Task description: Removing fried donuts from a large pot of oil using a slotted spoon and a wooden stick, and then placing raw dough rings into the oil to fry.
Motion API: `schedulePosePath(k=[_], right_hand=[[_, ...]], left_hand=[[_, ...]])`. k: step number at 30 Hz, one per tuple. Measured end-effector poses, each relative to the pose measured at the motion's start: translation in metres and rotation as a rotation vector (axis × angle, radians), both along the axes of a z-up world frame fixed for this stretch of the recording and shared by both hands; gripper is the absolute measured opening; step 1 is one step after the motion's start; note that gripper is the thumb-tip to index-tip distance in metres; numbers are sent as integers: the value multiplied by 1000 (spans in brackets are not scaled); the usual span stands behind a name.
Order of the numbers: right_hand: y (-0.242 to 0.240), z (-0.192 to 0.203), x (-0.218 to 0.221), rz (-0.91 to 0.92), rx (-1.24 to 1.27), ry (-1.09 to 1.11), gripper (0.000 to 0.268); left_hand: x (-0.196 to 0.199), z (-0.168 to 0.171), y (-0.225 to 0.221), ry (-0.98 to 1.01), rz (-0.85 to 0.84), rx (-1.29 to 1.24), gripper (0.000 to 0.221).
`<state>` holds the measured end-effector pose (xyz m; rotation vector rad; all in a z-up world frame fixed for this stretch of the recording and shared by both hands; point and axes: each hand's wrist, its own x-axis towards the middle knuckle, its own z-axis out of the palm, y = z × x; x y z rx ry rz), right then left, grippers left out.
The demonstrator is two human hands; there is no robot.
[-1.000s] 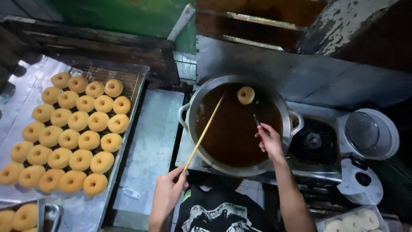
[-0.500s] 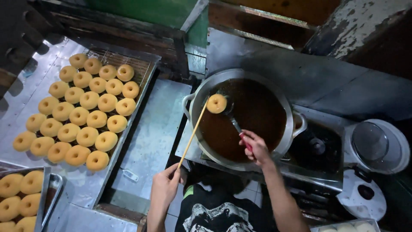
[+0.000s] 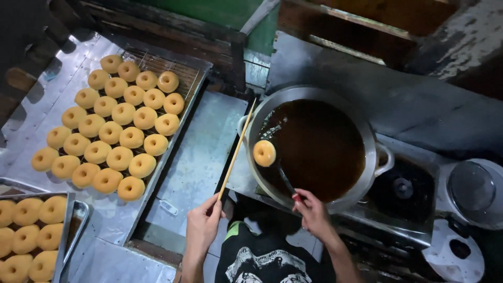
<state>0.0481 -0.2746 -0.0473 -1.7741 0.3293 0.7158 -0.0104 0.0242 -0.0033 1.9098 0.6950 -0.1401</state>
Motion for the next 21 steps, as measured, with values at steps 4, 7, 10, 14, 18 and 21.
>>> schedulePosePath(k=[4,7,10,14,18,21], right_hand=[[2,-8,7,-132,176,86,48],[22,-5,27,-230,315,111,49],[63,-1,59,-153,481,-15,44],[153,8,111,-187,440,-48,43],[237,-34,165,-221,431,-89,39],[297,-88,209,-273,410,-125,41]], left_hand=[[14,-3,18,6,93,-51,37],[25,5,38,9,169,-95,39],[30,-6,71,-7,168,12,37],[35,-9,117,-52,261,17,37],[38,-20,166,-33,355,31,37],[40,-16,196,9,439,-38,40]])
